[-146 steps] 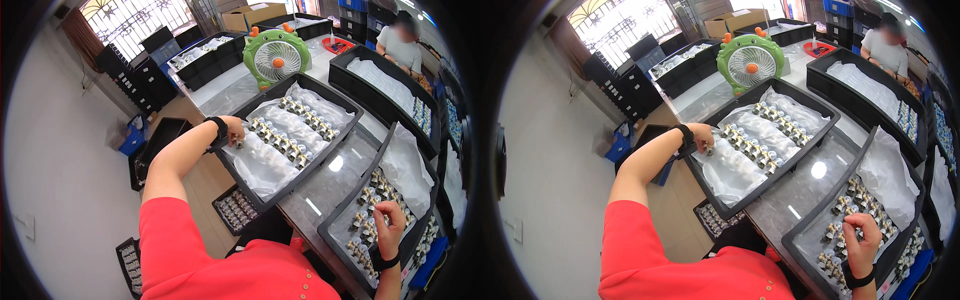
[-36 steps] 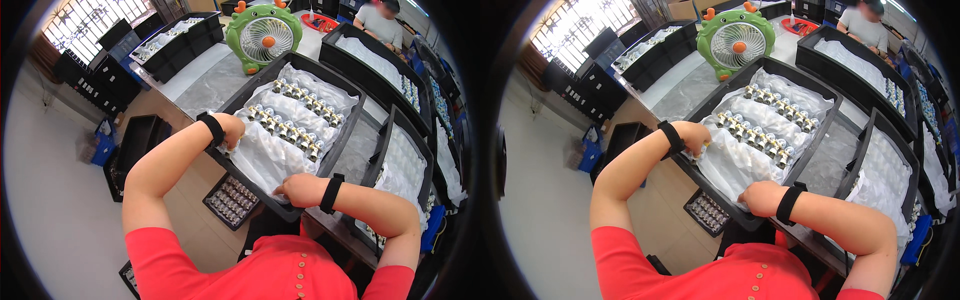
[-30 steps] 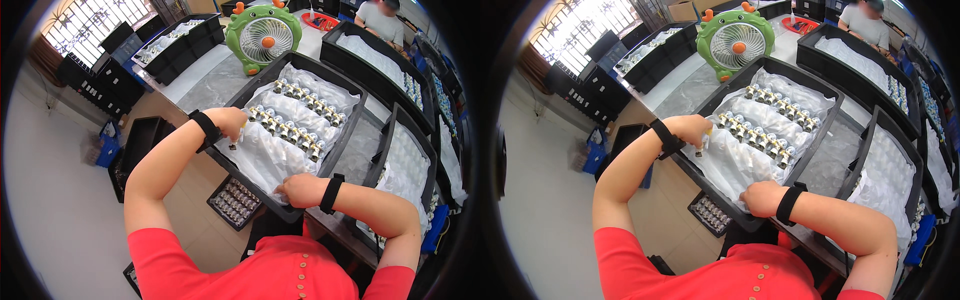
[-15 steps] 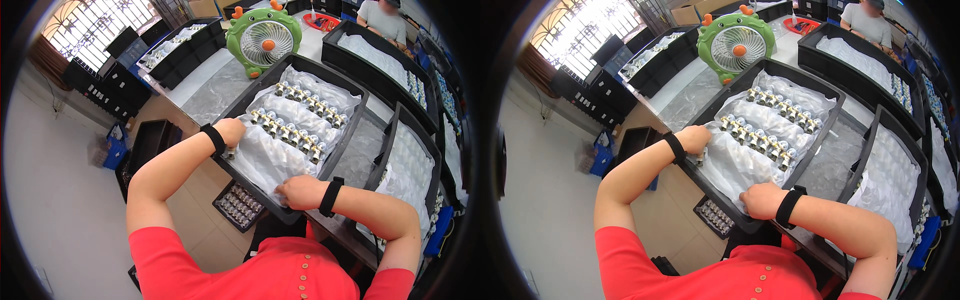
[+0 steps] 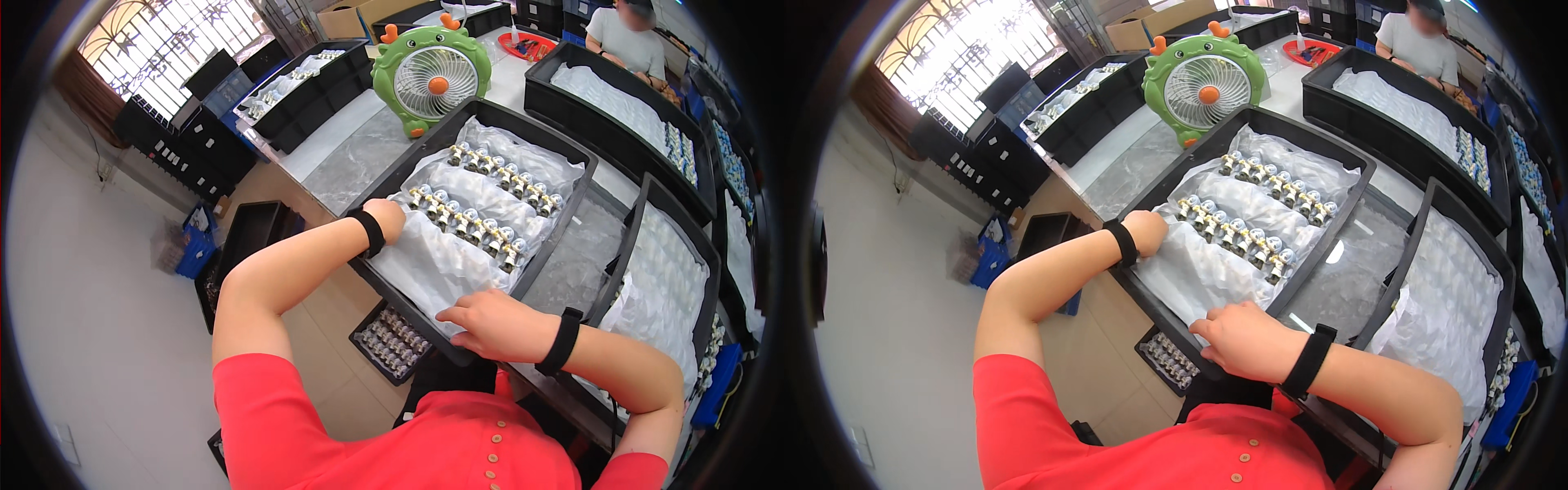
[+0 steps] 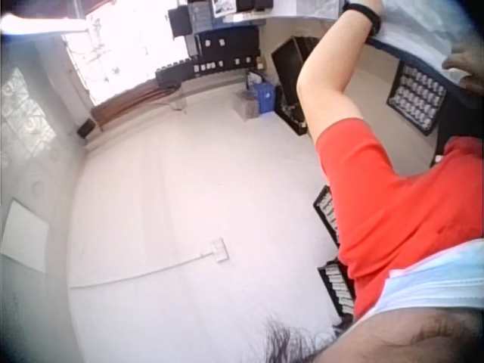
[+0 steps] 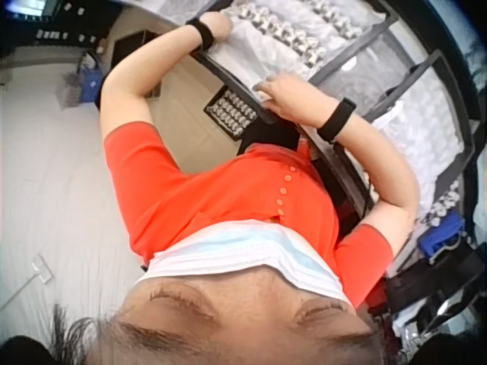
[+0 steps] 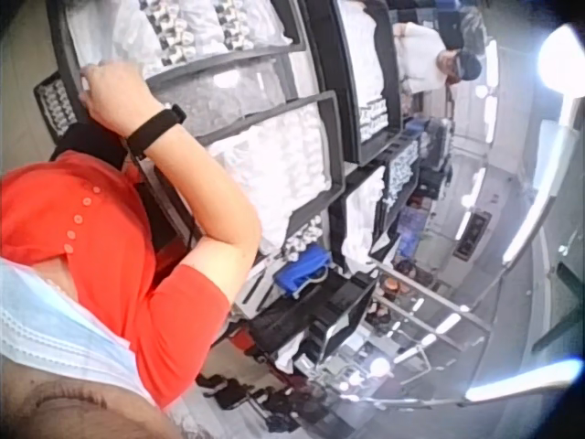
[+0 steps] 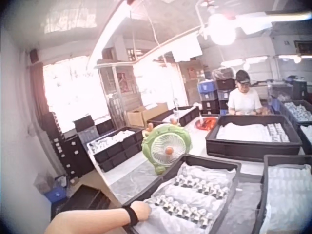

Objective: The person assembles small, white, cylindrical objects with yellow and blue details by hand. They pick up the components from black trays lined with white paper, fit the parts together, and place the finished items back into the trays. The process is repetitive, involving picking, assembling, and placing the small figures.

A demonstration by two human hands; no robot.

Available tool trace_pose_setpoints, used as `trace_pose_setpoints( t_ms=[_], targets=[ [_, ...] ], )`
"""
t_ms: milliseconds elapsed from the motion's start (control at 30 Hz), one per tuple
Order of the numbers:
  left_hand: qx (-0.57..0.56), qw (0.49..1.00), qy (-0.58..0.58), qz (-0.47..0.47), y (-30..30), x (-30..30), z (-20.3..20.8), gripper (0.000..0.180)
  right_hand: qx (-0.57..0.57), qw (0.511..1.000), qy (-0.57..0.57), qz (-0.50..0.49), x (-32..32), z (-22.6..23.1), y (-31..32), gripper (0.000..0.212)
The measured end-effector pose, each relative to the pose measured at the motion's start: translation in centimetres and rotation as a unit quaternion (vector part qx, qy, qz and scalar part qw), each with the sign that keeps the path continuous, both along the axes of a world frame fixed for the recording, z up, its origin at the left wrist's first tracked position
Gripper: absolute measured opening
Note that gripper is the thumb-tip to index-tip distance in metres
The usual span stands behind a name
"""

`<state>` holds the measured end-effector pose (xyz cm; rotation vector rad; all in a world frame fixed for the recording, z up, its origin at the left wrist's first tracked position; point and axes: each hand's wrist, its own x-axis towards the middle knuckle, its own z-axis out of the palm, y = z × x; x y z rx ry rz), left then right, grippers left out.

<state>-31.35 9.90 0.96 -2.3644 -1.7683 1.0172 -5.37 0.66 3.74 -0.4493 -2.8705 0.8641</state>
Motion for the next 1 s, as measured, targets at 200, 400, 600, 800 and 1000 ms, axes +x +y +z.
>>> trace_pose_setpoints(
  t_ms=[200,400,600,800,1000],
  targets=[
    [0.018,1.0,0.009,0.015,0.1,-0.6,-2.0,0.021,-0.036,0.999,0.03,0.007,2.5,1.5,-1.3,0.027],
    [-0.037,0.999,0.001,0.029,0.1,-0.3,0.3,0.031,-0.067,0.997,0.046,-0.008,6.2,2.4,-2.7,0.032],
    [-0.12,0.991,-0.063,0.002,-1.1,2.3,4.8,0.041,-0.043,0.991,0.109,-0.061,8.1,2.6,-2.2,0.02],
    [-0.211,0.948,-0.234,-0.043,-5.0,4.3,4.1,0.045,-0.024,0.982,0.162,-0.089,7.4,2.6,-1.9,0.018],
    [-0.233,0.942,-0.233,-0.061,-5.5,4.9,3.0,0.044,-0.059,0.989,0.095,-0.094,7.4,2.9,-2.5,0.022]
  ],
)
